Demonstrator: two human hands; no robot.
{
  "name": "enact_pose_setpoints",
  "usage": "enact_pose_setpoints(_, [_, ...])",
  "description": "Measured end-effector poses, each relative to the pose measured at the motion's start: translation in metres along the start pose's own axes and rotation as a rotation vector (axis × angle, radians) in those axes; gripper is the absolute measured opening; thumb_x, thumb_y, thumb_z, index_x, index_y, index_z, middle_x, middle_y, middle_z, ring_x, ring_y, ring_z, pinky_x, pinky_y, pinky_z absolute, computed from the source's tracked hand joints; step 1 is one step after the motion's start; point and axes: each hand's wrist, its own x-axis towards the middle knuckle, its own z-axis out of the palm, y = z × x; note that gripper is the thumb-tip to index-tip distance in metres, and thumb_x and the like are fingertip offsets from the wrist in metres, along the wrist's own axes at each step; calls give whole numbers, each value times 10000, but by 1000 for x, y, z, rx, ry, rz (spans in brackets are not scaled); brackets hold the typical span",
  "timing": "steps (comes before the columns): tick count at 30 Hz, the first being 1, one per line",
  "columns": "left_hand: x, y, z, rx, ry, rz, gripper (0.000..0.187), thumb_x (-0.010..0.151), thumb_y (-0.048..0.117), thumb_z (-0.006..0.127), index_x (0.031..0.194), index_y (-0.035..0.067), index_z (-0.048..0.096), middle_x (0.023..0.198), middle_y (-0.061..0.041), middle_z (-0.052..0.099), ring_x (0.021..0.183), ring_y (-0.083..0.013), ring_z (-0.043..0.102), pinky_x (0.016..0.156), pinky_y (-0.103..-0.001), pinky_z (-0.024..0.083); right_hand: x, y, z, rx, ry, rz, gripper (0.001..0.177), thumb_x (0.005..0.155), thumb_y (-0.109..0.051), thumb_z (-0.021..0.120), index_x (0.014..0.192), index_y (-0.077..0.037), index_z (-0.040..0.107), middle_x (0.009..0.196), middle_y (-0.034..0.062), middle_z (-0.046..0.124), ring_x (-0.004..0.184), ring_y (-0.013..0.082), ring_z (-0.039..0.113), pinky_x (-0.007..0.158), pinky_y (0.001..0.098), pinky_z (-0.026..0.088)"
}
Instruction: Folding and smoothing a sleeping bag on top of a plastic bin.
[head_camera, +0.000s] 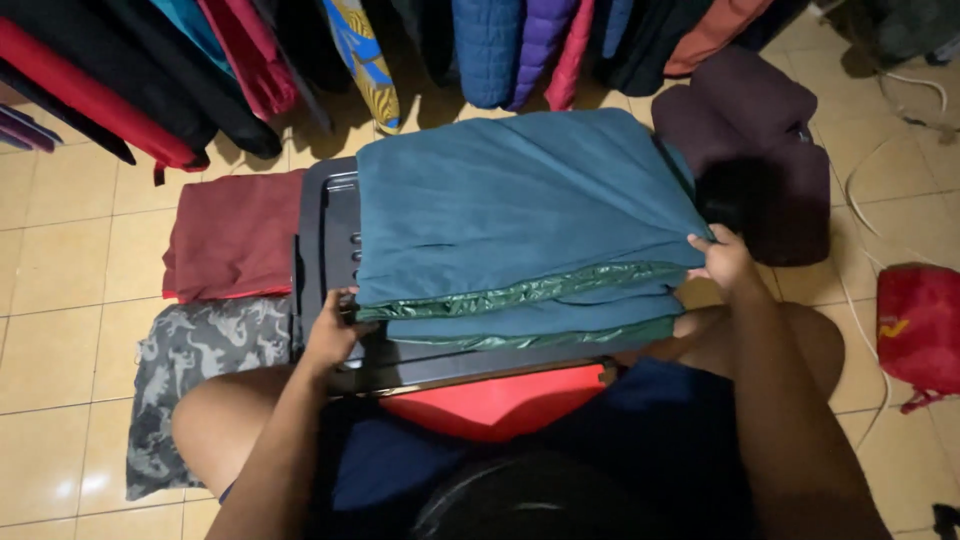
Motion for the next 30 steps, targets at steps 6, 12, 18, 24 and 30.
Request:
enact_pose_setpoints(6, [12,2,9,98,341,322,414,769,-167,681,1057,121,604,997,-168,709,1096,-377,686,990,-482,488,-43,-36,4,198,-85,7,482,1074,-144,631,1490,-43,411,1464,393,294,1064,705,528,812,617,571])
enact_pose_setpoints(12, [16,70,-78,-246,885,538,340,819,-178,611,905,150,632,856,-16,525,784,-180,527,835,-298,457,-100,-65,23,336,-163,-166,327,1021,-155,724,1313,-84,595,1073,152,616,887,323,713,691,551,647])
enact_pose_setpoints(18, [28,69,-195,285,1007,828,394,748,-265,463,1080,-61,525,1022,-187,576,872,-268,551,840,-371,513,-223,-123,113,-21,-505,-162,504,953,-169,619,1405,21,500,1254,189,675,818,240,712,663,341,652])
enact_pose_setpoints(24, [60,-24,-260,359,1261,506,367,743,-225,592,1033,1,590,1047,-104,508,875,-201,617,787,-298,580,-225,-105,179,-187,-574,-388,263,998,-253,618,1114,-17,598,989,86,671,737,182,689,724,317,603])
enact_pose_setpoints(30, [51,-106,-292,511,1348,410,455,696,-182,504,1106,-16,610,998,-225,585,838,-356,619,747,-453,526,-200,-85,121,-1352,-653,-666,953,725,-593,866,1508,-246,447,1531,96,386,1379,342,417,1109,556,323])
